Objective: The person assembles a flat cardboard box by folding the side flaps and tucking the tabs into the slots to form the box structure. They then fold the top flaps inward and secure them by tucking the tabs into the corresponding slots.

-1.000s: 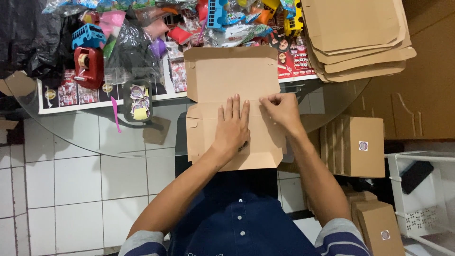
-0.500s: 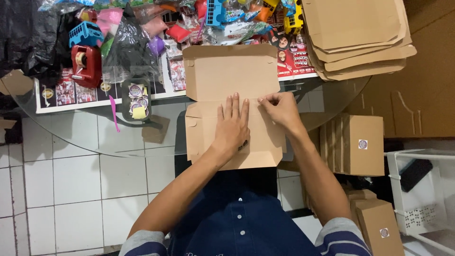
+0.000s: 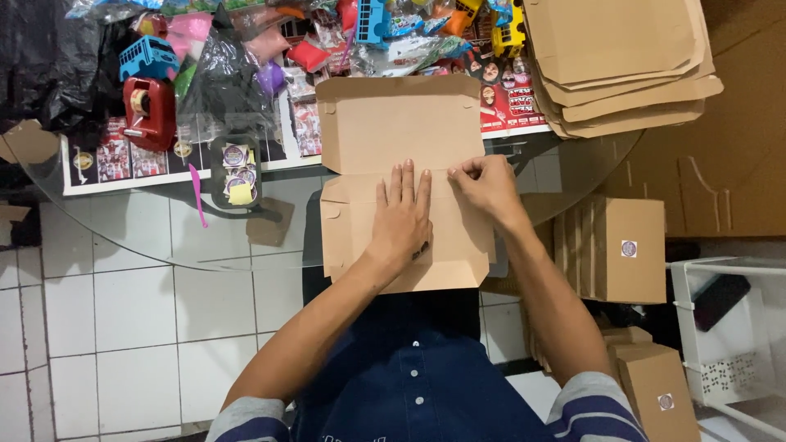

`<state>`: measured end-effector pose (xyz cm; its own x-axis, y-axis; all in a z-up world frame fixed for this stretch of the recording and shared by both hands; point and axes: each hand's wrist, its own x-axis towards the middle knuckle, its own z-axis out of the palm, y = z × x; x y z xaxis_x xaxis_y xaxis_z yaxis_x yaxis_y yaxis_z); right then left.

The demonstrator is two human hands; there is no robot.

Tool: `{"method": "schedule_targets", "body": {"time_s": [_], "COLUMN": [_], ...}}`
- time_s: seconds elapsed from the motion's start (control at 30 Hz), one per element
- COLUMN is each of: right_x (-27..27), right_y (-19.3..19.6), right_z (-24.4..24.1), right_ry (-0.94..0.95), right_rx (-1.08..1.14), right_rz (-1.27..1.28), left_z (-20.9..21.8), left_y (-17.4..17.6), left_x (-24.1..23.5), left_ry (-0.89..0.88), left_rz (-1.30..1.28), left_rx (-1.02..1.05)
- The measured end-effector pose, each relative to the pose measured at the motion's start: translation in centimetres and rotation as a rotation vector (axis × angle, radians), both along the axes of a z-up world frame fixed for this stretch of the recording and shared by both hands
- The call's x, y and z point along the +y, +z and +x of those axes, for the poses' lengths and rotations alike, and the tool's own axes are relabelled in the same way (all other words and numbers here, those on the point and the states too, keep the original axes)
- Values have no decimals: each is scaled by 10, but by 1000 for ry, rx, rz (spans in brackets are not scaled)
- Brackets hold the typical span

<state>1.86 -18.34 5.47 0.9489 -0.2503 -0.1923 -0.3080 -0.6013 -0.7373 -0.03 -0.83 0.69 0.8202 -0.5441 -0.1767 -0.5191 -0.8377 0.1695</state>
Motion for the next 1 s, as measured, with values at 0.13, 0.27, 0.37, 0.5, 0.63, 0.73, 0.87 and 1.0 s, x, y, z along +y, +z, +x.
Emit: {"method": "schedule_targets", "body": {"time_s": [0.13,0.27,0.37,0.5,0.63,0.73,0.87,1.0], "right_x": [-2,-3,-8,-1,1,6,4,3], "right_y": [2,-2,-9,5,3,11,14,38], "right_z": [0,3,4,0,1,-1,-1,-5], "right_ry": [14,21,20,14,8,-6,-16,-17], "right_rx": [5,2,11,20,5,-5,4,49], "right_rz": [-2,-21,-40,-54,-66,-101,-125,-131], "left_z": [0,-1,0,-2,-2,-1,1,3], "left_y": [6,5,9,18,22,21,29,35], "left_x": [0,-1,-1,-2,-8,-12,-12,-11], "left_ry": [2,1,-3,-22,1,30,55,80], "left_rz": [-3,6,12,59,89,56,5,-25], "left_rx": [15,8,15,17,47,61,99,138]}}
